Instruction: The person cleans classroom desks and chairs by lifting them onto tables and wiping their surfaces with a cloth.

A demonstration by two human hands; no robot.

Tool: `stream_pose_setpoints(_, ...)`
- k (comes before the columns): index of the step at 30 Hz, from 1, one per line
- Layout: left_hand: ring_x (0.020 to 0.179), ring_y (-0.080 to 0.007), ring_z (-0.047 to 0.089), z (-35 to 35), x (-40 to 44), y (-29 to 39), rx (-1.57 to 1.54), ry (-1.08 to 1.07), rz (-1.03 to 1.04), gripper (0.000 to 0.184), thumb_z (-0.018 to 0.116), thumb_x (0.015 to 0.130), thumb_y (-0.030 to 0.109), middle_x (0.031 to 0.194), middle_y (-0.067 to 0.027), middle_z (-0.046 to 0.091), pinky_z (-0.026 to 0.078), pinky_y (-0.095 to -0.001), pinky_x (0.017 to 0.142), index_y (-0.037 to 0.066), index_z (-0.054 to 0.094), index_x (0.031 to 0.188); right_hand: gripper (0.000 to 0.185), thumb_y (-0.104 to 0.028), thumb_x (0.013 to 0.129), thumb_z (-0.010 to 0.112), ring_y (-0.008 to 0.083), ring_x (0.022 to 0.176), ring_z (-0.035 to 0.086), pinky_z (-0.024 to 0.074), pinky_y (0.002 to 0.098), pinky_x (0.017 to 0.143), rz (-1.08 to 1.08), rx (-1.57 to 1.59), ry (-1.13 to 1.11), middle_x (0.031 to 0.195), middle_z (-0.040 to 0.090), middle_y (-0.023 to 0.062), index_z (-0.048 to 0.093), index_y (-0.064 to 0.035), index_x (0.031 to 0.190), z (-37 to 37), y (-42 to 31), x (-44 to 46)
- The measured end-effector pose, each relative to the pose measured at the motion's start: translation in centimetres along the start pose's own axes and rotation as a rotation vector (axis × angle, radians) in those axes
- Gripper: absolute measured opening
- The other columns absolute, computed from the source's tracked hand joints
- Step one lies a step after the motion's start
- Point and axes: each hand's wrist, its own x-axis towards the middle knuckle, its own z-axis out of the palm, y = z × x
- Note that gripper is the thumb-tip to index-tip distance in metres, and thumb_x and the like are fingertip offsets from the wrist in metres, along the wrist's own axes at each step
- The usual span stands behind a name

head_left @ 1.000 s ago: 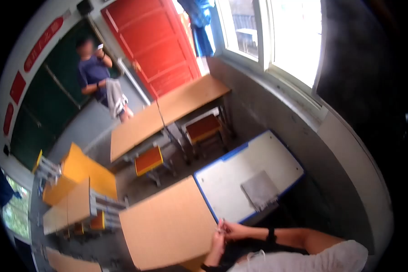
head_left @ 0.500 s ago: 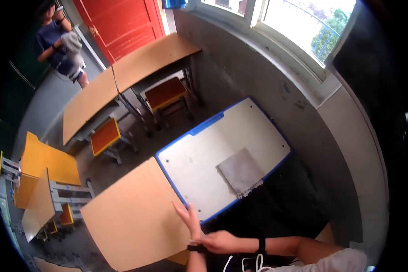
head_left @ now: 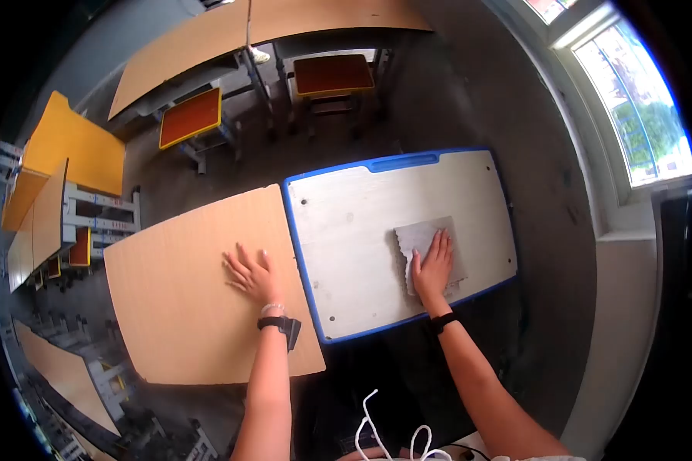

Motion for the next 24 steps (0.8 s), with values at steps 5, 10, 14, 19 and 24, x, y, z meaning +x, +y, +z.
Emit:
stream_pose_setpoints(5,0.135,-0.0317,0.016,-0.1,-0.1,0.1,0.025,-0.009,0.003,0.058,0.046,0.088,0.040,0.146,-0.0124,0.019,0.017,-0.0602,0.103,0.017,0.031,0.138,0.061,-0.029,0.082,0.053,0.0336,0.128,0.030,0.0257,0.0477,0.103,0.016,0.027,0.023,0.141,0.031,0.0147,0.033,-0.0025,0.133,-0.3,-0.5,1.0)
stream_pose_setpoints(10,0.134,-0.0333,0.018,-0.8,0.2,0.7,0.074,-0.016,-0.002,0.059,0.049,0.086,0.038,0.146,-0.0152,0.018,0.018,-0.0591,0.103,0.016,0.031,0.137,0.059,-0.026,0.081,0.053,0.0337,0.127,0.032,0.0258,0.0473,0.103,0.009,0.058,0.041,0.139,0.034,0.0147,0.035,-0.0031,0.132,0.3,-0.3,2.5)
stream_pose_setpoints(14,0.134,-0.0316,0.019,-1.4,0.5,1.2,0.021,-0.010,-0.032,0.057,0.051,0.085,0.035,0.145,-0.0128,0.021,0.019,-0.0594,0.103,0.017,0.033,0.137,0.059,-0.026,0.081,0.053,0.0337,0.127,0.032,0.0253,0.0473,0.103,0.015,0.051,0.071,0.138,0.035,0.0153,0.035,-0.0028,0.132,1.4,0.0,5.9)
stream_pose_setpoints(19,0.134,-0.0316,0.019,-1.4,0.5,1.1,0.013,-0.048,-0.054,0.059,0.052,0.083,0.034,0.145,-0.0131,0.021,0.017,-0.0584,0.104,0.017,0.033,0.136,0.059,-0.025,0.081,0.053,0.0336,0.127,0.030,0.0242,0.0466,0.104,0.022,0.070,0.032,0.138,0.034,0.0164,0.034,-0.0027,0.133,1.8,0.5,7.9)
stream_pose_setpoints(24,0.134,-0.0319,0.019,-1.7,0.8,1.2,0.028,-0.070,-0.055,0.061,0.053,0.082,0.033,0.146,-0.0135,0.020,0.017,-0.0573,0.104,0.016,0.033,0.136,0.060,-0.025,0.081,0.053,0.0345,0.126,0.032,0.0240,0.0455,0.104,-0.014,0.040,0.049,0.138,0.034,0.0175,0.035,-0.0024,0.133,2.6,1.5,11.9)
